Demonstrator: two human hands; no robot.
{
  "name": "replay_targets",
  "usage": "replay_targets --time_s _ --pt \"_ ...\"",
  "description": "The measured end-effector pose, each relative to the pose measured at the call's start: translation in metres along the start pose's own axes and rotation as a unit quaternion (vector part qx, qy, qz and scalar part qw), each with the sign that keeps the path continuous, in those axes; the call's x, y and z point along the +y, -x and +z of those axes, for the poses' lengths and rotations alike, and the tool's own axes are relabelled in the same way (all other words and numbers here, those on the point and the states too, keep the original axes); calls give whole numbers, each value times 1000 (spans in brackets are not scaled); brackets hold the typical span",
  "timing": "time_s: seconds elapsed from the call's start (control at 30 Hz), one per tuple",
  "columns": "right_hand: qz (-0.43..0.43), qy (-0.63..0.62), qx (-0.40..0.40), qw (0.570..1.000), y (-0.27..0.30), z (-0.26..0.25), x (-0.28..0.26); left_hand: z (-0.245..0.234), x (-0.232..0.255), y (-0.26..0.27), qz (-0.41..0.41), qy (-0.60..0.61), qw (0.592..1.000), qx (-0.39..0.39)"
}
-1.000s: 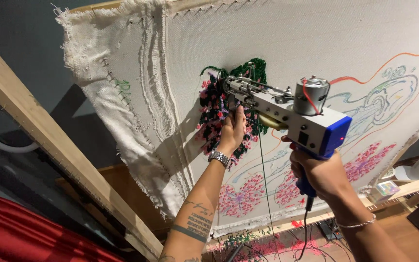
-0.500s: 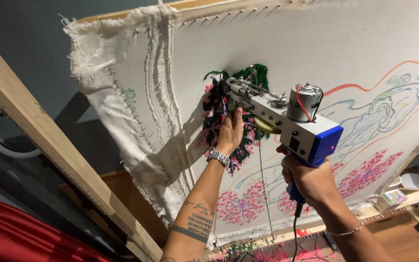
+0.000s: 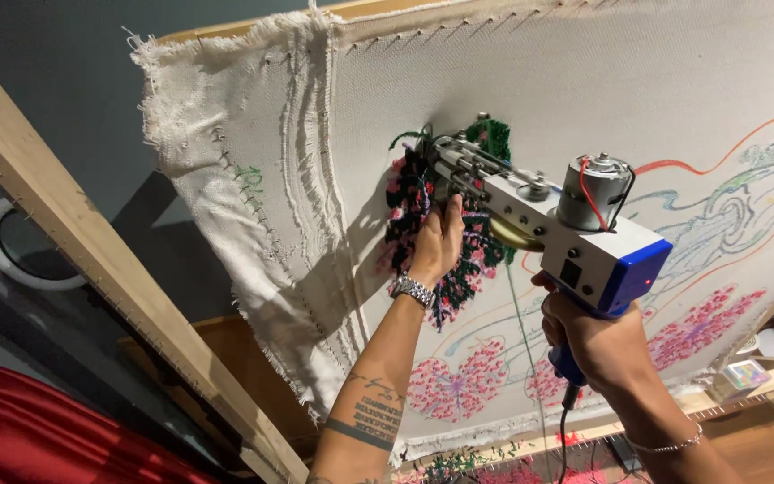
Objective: The recorder uses a tufting gun to insert yarn into a canvas stretched on a large upright frame.
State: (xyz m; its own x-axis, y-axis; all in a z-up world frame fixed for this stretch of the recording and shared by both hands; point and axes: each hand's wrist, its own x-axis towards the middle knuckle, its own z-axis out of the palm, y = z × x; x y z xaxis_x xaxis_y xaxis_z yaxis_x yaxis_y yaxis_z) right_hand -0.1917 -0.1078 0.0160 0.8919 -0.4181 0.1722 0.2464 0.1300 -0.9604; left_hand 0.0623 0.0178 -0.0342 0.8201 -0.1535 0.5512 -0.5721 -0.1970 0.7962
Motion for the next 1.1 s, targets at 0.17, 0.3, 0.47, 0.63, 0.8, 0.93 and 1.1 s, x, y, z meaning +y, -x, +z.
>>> replay_targets --time_s 0.17,0.3,0.47,0.63,0.8,0.93,1.1 --pt "5 -11 -10 1000 -4 -10 6 4 -7 -2 4 35 999 -32" --pt "-2 -29 -36 999 -4 -19 3 7 1 7 -14 96 995 -26" --pt "-19 -30 -70 997 5 -47 -11 22 -7 21 -7 237 968 -81" --pt "-7 -27 -89 996 16 -84 -17 10 50 42 8 224 960 -171" --pt "1 -10 -98 995 23 -107 -17 9 76 58 -62 233 931 -275" --pt "3 -6 -102 995 29 -117 -19 19 63 62 -59 276 913 -295" --pt "-3 13 -94 995 35 -123 -23 20 71 64 -62 289 908 -298"
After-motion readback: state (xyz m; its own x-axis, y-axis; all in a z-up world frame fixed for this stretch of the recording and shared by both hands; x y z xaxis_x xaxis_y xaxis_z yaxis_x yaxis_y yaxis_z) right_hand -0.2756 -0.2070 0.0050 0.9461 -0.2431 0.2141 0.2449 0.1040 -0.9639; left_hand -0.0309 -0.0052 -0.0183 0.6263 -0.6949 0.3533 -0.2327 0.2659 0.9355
